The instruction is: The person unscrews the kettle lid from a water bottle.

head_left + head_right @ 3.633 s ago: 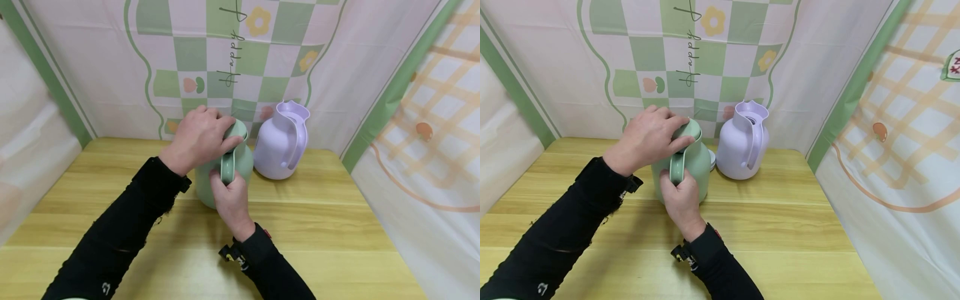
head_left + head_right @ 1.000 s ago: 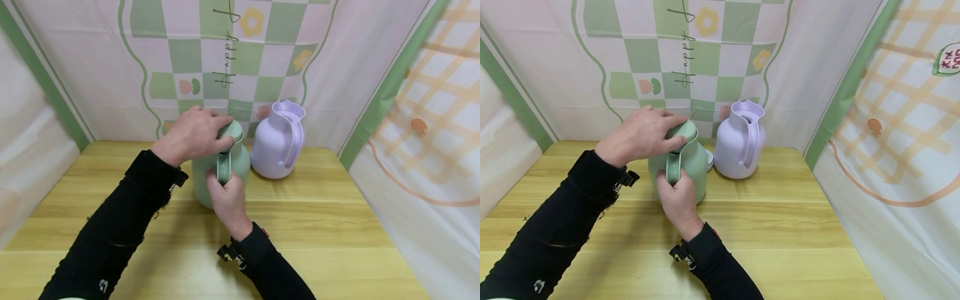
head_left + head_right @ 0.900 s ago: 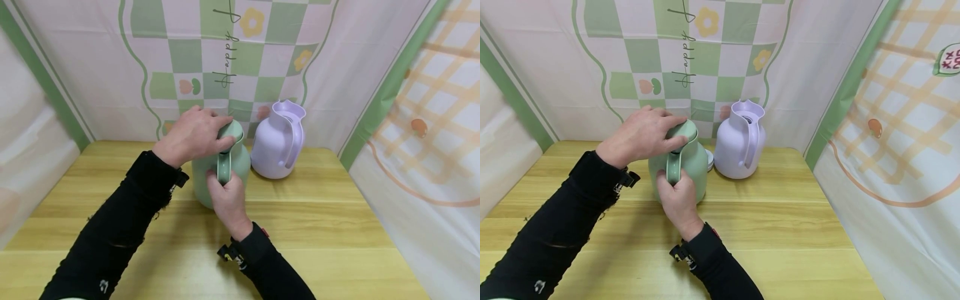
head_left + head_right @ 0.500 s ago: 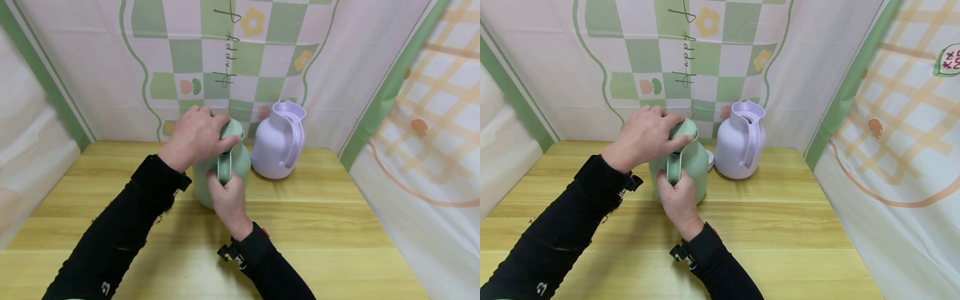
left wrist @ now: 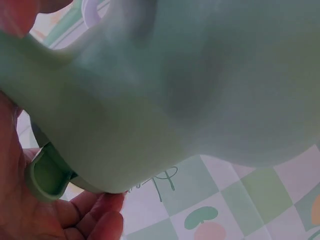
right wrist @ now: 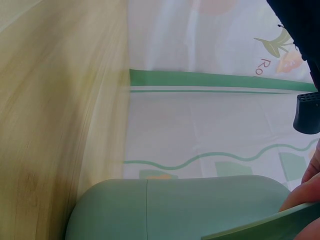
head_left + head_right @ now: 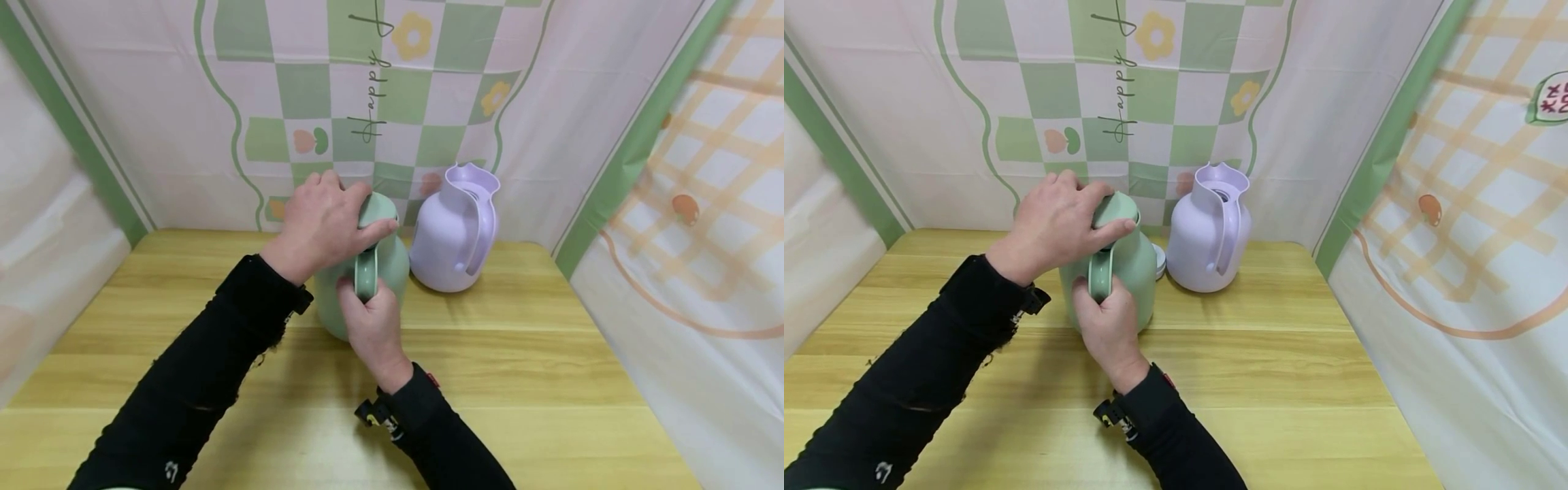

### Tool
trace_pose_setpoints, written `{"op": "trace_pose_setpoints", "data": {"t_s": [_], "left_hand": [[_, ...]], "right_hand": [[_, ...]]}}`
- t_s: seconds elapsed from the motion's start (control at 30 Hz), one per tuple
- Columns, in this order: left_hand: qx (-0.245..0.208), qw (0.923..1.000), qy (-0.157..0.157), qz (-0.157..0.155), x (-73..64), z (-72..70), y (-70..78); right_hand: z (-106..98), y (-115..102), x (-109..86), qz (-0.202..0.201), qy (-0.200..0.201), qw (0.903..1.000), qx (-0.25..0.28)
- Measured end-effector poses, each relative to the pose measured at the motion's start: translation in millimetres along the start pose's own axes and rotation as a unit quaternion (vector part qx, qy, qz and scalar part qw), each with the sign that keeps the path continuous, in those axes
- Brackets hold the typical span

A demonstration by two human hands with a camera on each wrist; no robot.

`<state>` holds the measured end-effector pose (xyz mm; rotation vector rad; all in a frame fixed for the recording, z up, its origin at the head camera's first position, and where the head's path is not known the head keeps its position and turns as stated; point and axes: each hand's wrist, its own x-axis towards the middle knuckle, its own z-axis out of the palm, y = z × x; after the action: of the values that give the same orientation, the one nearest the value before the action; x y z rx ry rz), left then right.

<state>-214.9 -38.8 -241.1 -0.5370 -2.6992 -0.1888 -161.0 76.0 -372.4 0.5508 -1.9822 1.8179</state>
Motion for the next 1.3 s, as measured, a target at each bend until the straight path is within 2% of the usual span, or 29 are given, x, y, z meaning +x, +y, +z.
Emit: {"op": "trace_pose_setpoints", "data": {"t_s": [0.1, 0.2, 0.33, 0.4, 0.5, 0.6, 0.73, 1.0, 1.3], "left_hand": [[-0.02, 0.9995, -0.022, 0.009, 0.1, -3.3, -3.5], [-0.062, 0.996, -0.059, 0.026, 3.0, -9.7, -9.1], [-0.125, 0.9831, -0.122, 0.055, 10.4, -19.4, -17.4], [-0.14, 0.976, -0.152, 0.07, 13.6, -23.0, -20.1], [-0.139, 0.9703, -0.173, 0.095, 17.1, -25.7, -21.7], [-0.128, 0.97, -0.173, 0.114, 19.4, -26.2, -21.3], [-0.114, 0.9734, -0.164, 0.113, 20.0, -25.9, -19.9], [-0.083, 0.9837, -0.128, 0.095, 18.7, -22.2, -16.2], [-0.061, 0.9889, -0.123, 0.057, 17.3, -18.3, -11.7]], "right_hand": [[0.0, 0.0, -0.6, 0.002, 0.0, 1.0, -0.001], [0.1, -0.1, -1.0, 0.002, 0.001, 1.0, -0.004], [0.3, -0.5, -0.6, 0.001, 0.001, 0.9999, -0.011], [0.5, -0.5, -0.5, 0.002, 0.001, 0.9999, -0.013], [0.4, -0.3, -0.3, -0.001, -0.001, 1.0, -0.01], [0.6, -0.7, -0.1, -0.001, -0.004, 1.0, -0.001], [0.7, -1.5, 0.3, -0.001, -0.006, 1.0, 0.008], [1.1, -1.2, 1.2, 0.0, 0.001, 1.0, 0.005], [0.8, -0.5, 0.8, -0.001, -0.001, 1.0, 0.008]]}}
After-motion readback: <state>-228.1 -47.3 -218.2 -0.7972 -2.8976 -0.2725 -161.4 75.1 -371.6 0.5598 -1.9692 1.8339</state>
